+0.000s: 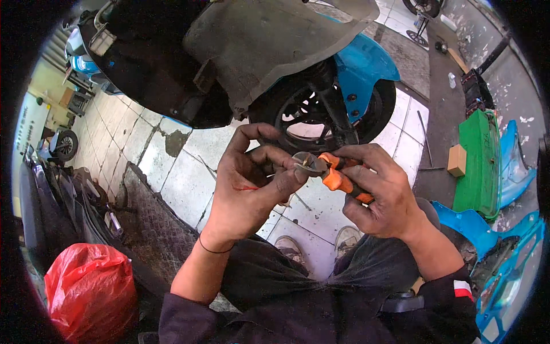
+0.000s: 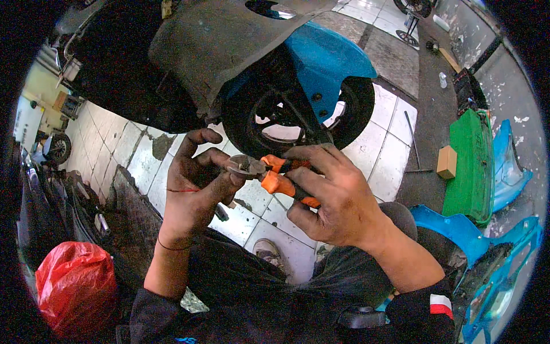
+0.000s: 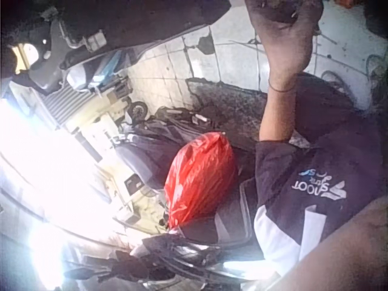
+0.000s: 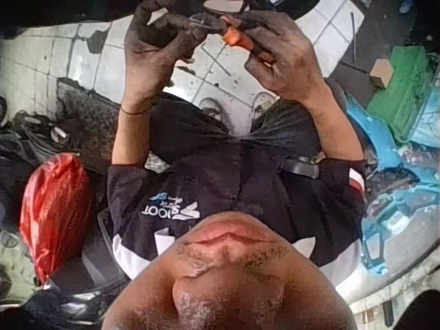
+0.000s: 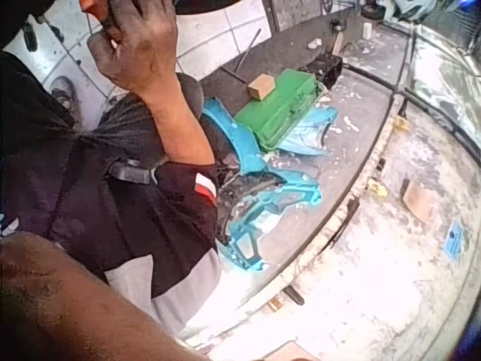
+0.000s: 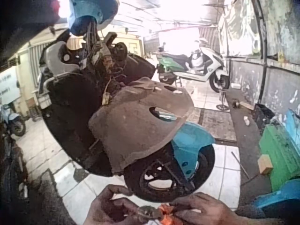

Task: Stripping and connecting electrical wires on a scooter during a repair task.

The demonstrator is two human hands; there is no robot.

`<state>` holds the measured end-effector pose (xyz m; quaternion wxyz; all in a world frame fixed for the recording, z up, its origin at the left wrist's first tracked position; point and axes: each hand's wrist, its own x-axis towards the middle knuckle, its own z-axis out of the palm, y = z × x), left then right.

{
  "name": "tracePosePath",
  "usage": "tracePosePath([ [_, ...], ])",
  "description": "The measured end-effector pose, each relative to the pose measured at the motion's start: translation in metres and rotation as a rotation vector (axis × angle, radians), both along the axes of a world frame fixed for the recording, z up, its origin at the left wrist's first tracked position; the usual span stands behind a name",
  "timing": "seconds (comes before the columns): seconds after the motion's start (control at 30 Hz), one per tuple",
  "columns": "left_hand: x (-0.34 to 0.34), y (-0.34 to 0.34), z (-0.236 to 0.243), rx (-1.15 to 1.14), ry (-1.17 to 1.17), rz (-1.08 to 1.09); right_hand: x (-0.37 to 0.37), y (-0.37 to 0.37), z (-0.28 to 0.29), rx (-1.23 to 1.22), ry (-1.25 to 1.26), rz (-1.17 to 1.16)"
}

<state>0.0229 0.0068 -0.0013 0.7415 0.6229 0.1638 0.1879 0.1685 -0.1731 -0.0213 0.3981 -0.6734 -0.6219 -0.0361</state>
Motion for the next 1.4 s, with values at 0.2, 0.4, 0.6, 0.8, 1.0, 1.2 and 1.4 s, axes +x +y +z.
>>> tracePosePath([
  [0.2, -0.003, 0.000, -0.001, 0.028, 0.007, -0.041, 0.001, -0.004, -0.004, -0.091, 0.086, 0.030],
  [0.4, -0.003, -0.004, 0.003, 0.000, 0.030, -0.022, 0.002, 0.000, 0.001, -0.019, -0.101, 0.007],
  [0.6, -0.008, -0.011, -0.009, 0.313, 0.075, -0.117, 0.001, -0.002, 0.000, -0.106, -0.027, -0.021],
  [0.8, -0.011, -0.016, -0.004, 0.557, 0.105, -0.112, -0.005, 0.002, -0.011, -0.132, -0.025, -0.028],
  [1.0, -0.012, -0.020, -0.007, 0.924, -0.052, -0.009, -0.005, 0.004, -0.004, -0.118, -0.090, 0.008],
  [1.2, -0.020, -0.018, 0.000, 0.661, 0.164, -0.165, -0.005, -0.010, -0.024, -0.161, -0.097, -0.110],
  [1.4, -0.055, 0.009, 0.015, 0.345, 0.420, -0.056, 0.124, -0.124, -0.024, -0.371, 0.545, -1.237],
])
